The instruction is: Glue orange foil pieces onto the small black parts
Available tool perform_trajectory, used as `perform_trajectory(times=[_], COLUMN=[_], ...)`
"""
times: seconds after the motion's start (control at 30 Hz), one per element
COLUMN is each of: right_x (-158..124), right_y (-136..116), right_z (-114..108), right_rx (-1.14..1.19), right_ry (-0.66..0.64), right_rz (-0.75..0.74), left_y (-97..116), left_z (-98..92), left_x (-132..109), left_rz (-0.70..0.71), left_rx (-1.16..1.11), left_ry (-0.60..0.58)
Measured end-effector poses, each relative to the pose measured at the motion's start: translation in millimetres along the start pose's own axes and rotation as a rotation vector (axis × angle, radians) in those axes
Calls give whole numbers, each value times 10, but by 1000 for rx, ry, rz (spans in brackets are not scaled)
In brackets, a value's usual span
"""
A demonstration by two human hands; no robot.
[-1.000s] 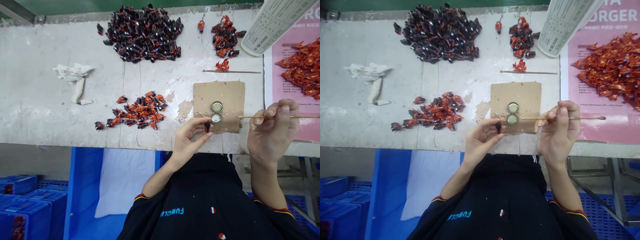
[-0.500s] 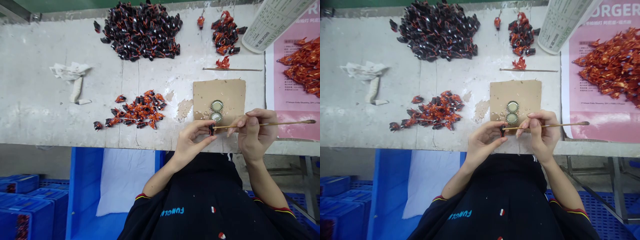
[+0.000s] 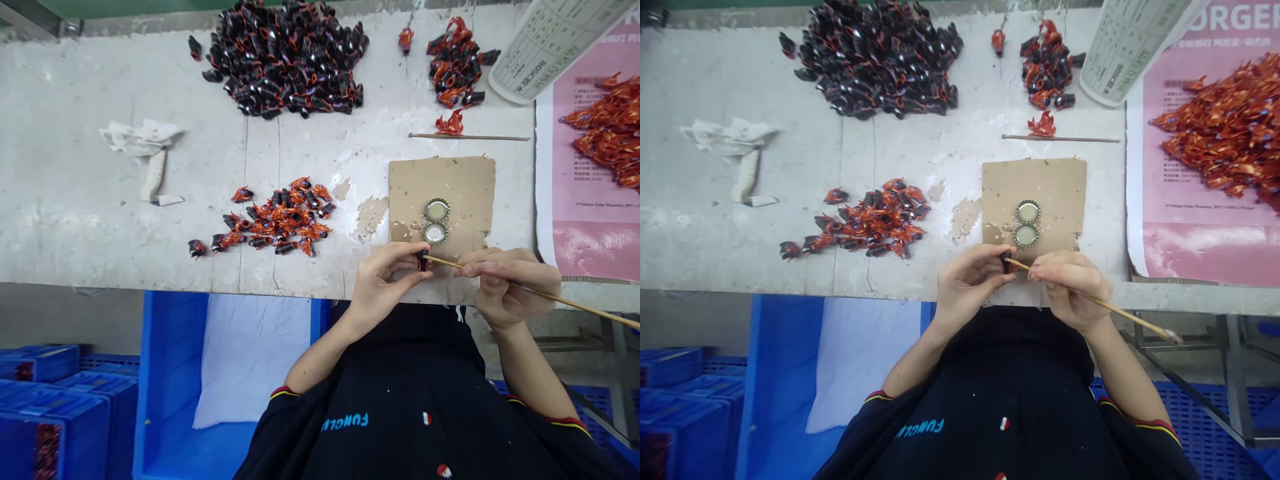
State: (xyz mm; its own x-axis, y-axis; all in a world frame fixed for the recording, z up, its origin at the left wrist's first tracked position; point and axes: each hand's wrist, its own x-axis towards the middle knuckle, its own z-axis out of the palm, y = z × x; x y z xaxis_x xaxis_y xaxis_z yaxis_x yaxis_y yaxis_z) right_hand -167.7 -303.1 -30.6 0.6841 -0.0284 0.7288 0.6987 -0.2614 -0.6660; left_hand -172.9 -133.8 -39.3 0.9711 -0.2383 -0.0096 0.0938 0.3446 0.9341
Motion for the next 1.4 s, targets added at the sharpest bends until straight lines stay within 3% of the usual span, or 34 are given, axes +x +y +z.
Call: perform_trajectory(times=[0.23,0.37,0.6,1.07,1.23,1.4], right_x=[40,29,30,21,16,15], right_y=[-97,-97,-110,-100,-93,-91], right_z=[104,102,121,121,116,57], right_rx=[273,346,273,216,108,-13], right_ry=[268,243,247,234,219,106], right_rz=[388,451,467,421,248,87], left_y=[26,24,29,28,5,-20], left_z=[17,9,5,13,3,-10], left_x=[3,-3,2,7,9,-5], left_rz=[-22,-34,-7,-31,40,106], left_rx=[-8,41,57,-15,48,171], left_ry=[-7,-1,-15,-18,2,24])
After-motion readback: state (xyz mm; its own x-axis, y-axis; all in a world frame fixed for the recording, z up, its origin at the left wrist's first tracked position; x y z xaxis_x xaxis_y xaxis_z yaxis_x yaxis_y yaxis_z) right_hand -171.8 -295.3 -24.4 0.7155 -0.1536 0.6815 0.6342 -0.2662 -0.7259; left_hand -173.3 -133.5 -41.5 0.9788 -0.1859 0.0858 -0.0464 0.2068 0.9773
